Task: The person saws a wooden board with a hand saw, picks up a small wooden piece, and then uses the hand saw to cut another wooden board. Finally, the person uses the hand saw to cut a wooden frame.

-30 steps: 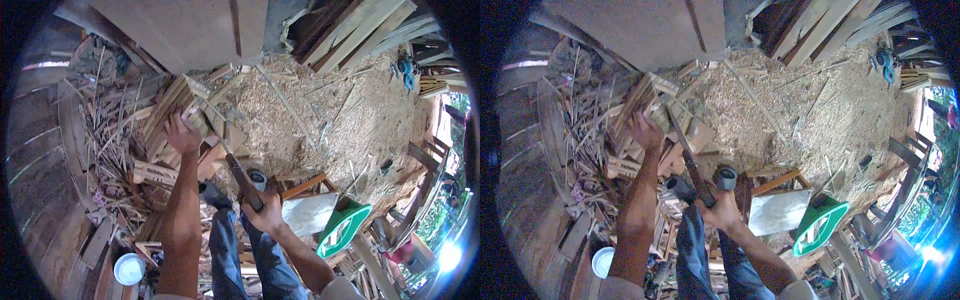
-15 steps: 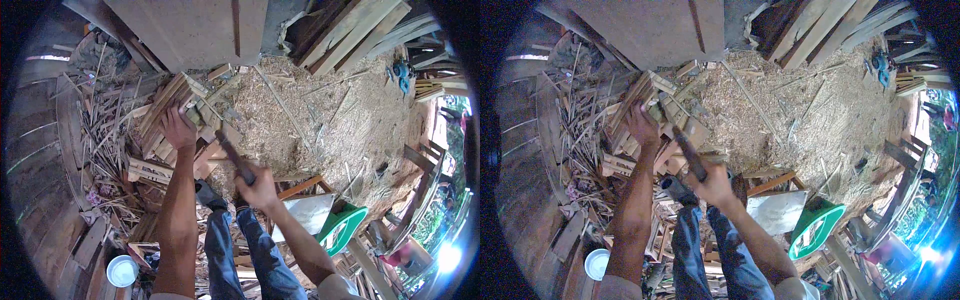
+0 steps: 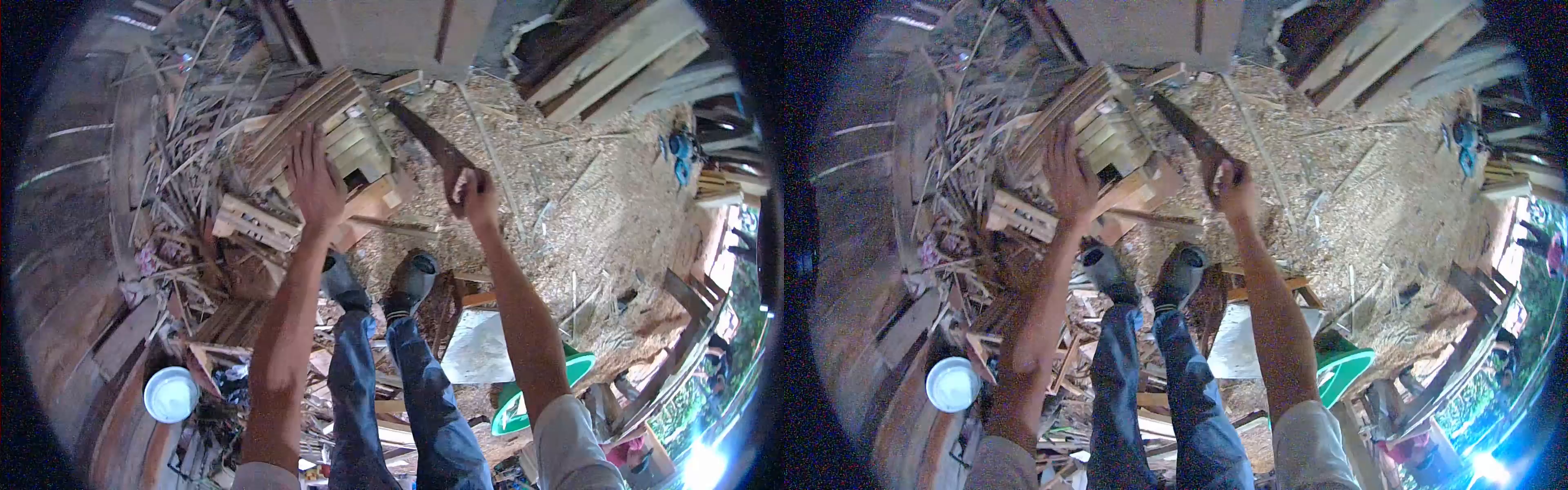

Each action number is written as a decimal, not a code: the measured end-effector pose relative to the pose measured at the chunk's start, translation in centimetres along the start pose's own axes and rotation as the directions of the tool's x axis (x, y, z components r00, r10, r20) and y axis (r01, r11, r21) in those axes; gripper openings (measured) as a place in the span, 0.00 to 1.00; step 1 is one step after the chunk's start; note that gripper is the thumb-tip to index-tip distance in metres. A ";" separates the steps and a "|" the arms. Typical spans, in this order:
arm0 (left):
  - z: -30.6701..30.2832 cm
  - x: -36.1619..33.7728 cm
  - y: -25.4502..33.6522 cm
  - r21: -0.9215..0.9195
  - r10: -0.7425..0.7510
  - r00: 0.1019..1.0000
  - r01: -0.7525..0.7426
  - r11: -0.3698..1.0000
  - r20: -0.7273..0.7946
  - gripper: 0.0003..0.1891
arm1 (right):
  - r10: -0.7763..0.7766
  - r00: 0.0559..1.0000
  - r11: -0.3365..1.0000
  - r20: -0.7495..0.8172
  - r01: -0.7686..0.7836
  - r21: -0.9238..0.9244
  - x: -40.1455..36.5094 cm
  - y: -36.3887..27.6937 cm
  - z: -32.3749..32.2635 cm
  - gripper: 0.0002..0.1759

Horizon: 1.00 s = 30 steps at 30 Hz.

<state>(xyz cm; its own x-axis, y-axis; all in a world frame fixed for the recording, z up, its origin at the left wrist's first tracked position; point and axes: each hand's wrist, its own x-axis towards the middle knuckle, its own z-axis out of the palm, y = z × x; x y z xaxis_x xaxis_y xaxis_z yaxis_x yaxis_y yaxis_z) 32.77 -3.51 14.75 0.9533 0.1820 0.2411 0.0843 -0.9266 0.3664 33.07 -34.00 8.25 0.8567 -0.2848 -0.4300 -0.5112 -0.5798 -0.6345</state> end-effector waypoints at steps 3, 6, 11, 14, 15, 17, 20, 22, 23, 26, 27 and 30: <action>-2.4 -4.2 0.2 -0.036 -0.105 0.991 0.108 0.993 0.082 0.27 | 0.014 0.999 0.990 -0.042 -0.020 -0.138 -0.7 -2.5 -1.8 0.17; -3.4 -8.7 0.1 -0.012 -0.152 0.978 0.155 0.988 0.142 0.27 | -0.120 0.992 0.970 -0.045 0.108 -0.218 0.8 0.9 -1.4 0.17; -5.7 -16.1 0.8 -0.117 -0.291 0.920 0.330 0.937 0.264 0.20 | -0.232 0.972 0.940 0.022 0.230 -0.251 -1.6 2.4 -1.2 0.15; -4.5 -24.1 -1.4 -0.143 -0.392 0.833 0.475 0.868 0.389 0.15 | -0.273 0.912 0.955 0.305 0.296 -0.031 -4.6 5.1 0.6 0.10; -4.2 -27.0 -2.4 -0.112 -0.420 0.794 0.512 0.852 0.439 0.14 | -0.186 0.886 0.979 0.424 0.204 0.002 -7.2 3.6 1.1 0.09; -3.6 -32.0 -3.7 -0.192 -0.537 0.725 0.655 0.731 0.431 0.12 | -0.078 0.796 0.993 0.600 0.011 0.115 -10.3 6.0 3.6 0.10; -5.7 -36.4 -4.3 -0.306 -0.676 0.628 0.778 0.548 0.386 0.10 | -0.069 0.649 0.920 0.758 -0.252 0.299 -15.4 7.1 6.2 0.11; -6.3 -39.7 -5.1 -0.316 -0.709 0.583 0.812 0.491 0.397 0.10 | 0.114 0.593 0.966 0.797 -0.252 0.049 -18.2 4.8 6.9 0.13; -6.0 -42.4 -5.5 -0.344 -0.718 0.592 0.803 0.487 0.366 0.09 | 0.119 0.596 0.969 0.794 -0.244 0.039 -19.2 4.1 7.5 0.13; -4.9 -46.2 -5.9 -0.304 -0.790 0.324 0.935 0.183 0.521 0.10 | -0.021 0.620 0.994 0.784 -0.074 0.085 -21.8 5.7 9.4 0.12; -4.8 -46.7 -6.1 -0.180 -0.755 0.036 0.978 -0.110 0.655 0.10 | -0.008 0.616 0.995 0.788 -0.070 0.065 -21.5 7.1 10.1 0.12; -0.4 -51.8 -6.8 -0.273 -0.778 0.163 0.962 -0.012 0.607 0.12 | 0.137 0.573 0.988 0.808 -0.020 -0.153 -20.8 7.9 12.8 0.09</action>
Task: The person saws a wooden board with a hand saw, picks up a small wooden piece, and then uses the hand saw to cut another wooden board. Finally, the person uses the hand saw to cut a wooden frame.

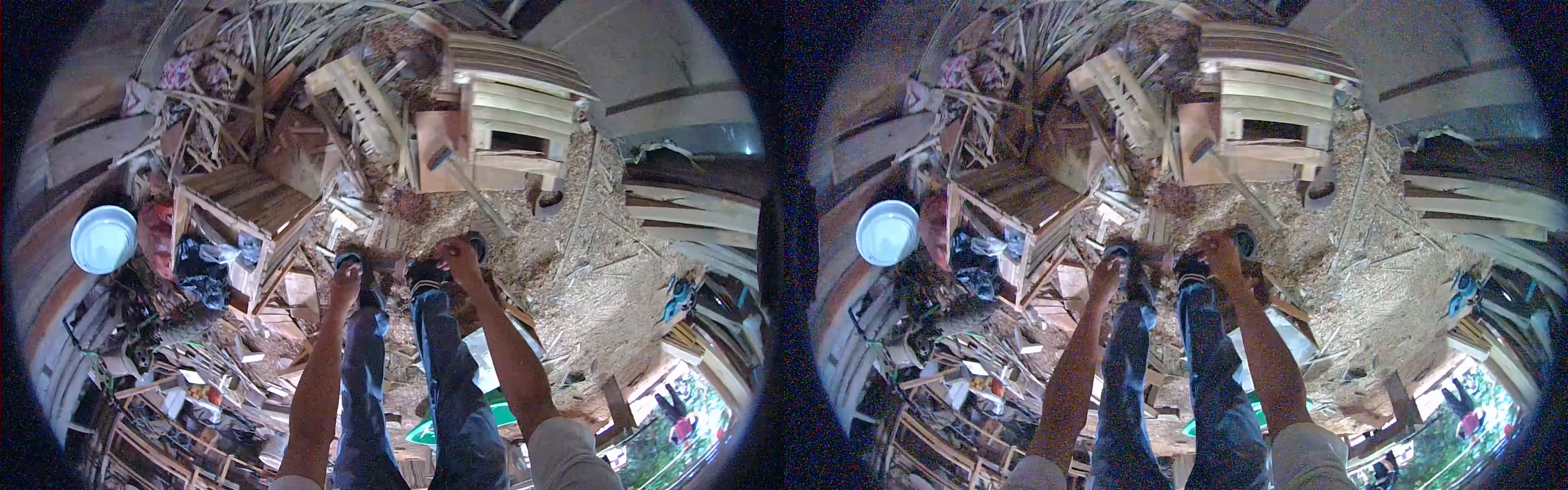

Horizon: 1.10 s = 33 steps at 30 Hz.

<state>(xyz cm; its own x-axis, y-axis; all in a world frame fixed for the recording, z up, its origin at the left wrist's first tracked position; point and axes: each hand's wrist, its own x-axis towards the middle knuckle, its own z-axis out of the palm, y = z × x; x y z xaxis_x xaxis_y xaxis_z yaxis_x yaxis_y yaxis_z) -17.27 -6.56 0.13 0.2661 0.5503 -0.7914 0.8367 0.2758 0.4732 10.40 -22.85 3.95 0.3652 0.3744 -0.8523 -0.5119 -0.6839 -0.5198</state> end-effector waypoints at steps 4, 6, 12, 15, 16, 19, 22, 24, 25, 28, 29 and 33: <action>1.9 4.2 -0.5 -0.051 0.197 0.980 -0.197 0.979 -0.010 0.13 | -0.263 0.957 0.960 -0.119 0.247 -0.134 2.3 -2.3 1.0 0.08; 2.3 6.6 2.9 -0.028 0.351 0.936 -0.351 0.936 -0.021 0.14 | -0.445 0.860 0.820 -0.250 0.279 -0.500 4.4 -2.9 1.3 0.10; 0.7 10.4 21.4 -0.085 0.307 0.925 -0.332 0.939 -0.226 0.20 | -0.461 0.679 0.475 -0.571 -0.355 -0.805 9.1 -3.3 -0.4 0.33; 3.1 16.9 23.9 -0.071 0.296 0.924 -0.322 0.944 -0.243 0.24 | -0.409 0.762 0.429 -0.502 -0.324 -0.843 11.1 -1.6 -3.4 0.41; 3.4 18.2 25.3 -0.089 0.166 0.957 -0.192 0.977 -0.237 0.25 | -0.402 0.784 0.435 -0.474 -0.292 -0.852 11.3 -1.5 -3.8 0.38; 2.5 20.9 27.6 -0.737 0.290 0.955 -0.155 0.658 0.058 0.28 | -0.499 0.784 0.413 -0.370 -0.160 -0.896 10.6 -2.8 -4.3 0.25; 1.1 21.3 28.3 -0.764 0.143 0.990 -0.105 0.637 -0.017 0.28 | -0.281 0.936 0.588 -0.212 -0.007 -0.809 7.3 -6.3 -3.3 0.21; -0.6 21.8 26.5 -0.839 0.233 0.970 -0.186 0.511 -0.074 0.25 | -0.474 0.851 0.613 -0.226 0.135 -0.779 7.5 -2.6 -1.8 0.20; -1.5 21.5 25.8 -0.877 0.343 0.932 -0.258 0.404 -0.116 0.22 | -0.642 0.721 0.607 -0.261 0.270 -0.747 7.1 -3.4 -0.5 0.20; -6.4 22.1 25.3 -0.763 0.345 0.920 -0.358 0.538 -0.188 0.19 | -0.345 0.912 0.855 -0.221 0.208 -0.476 3.1 -8.4 2.6 0.17; -7.5 22.5 24.0 -0.676 0.338 0.926 -0.357 0.645 -0.167 0.17 | -0.381 0.896 0.856 -0.228 0.249 -0.452 2.9 -9.2 3.9 0.16; -9.9 21.8 23.0 -0.377 0.175 0.984 -0.170 0.910 -0.021 0.18 | -0.469 0.862 0.880 -0.195 0.475 -0.017 4.3 -12.0 7.7 0.14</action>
<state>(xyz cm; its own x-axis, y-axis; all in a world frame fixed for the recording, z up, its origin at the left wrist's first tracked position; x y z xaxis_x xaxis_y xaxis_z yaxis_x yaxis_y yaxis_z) 3.01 19.59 -2.35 0.3983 0.6065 -0.6881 0.5358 0.4551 0.7112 12.15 -8.26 6.04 0.7059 0.5214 -0.4794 -0.2635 -0.4349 -0.8611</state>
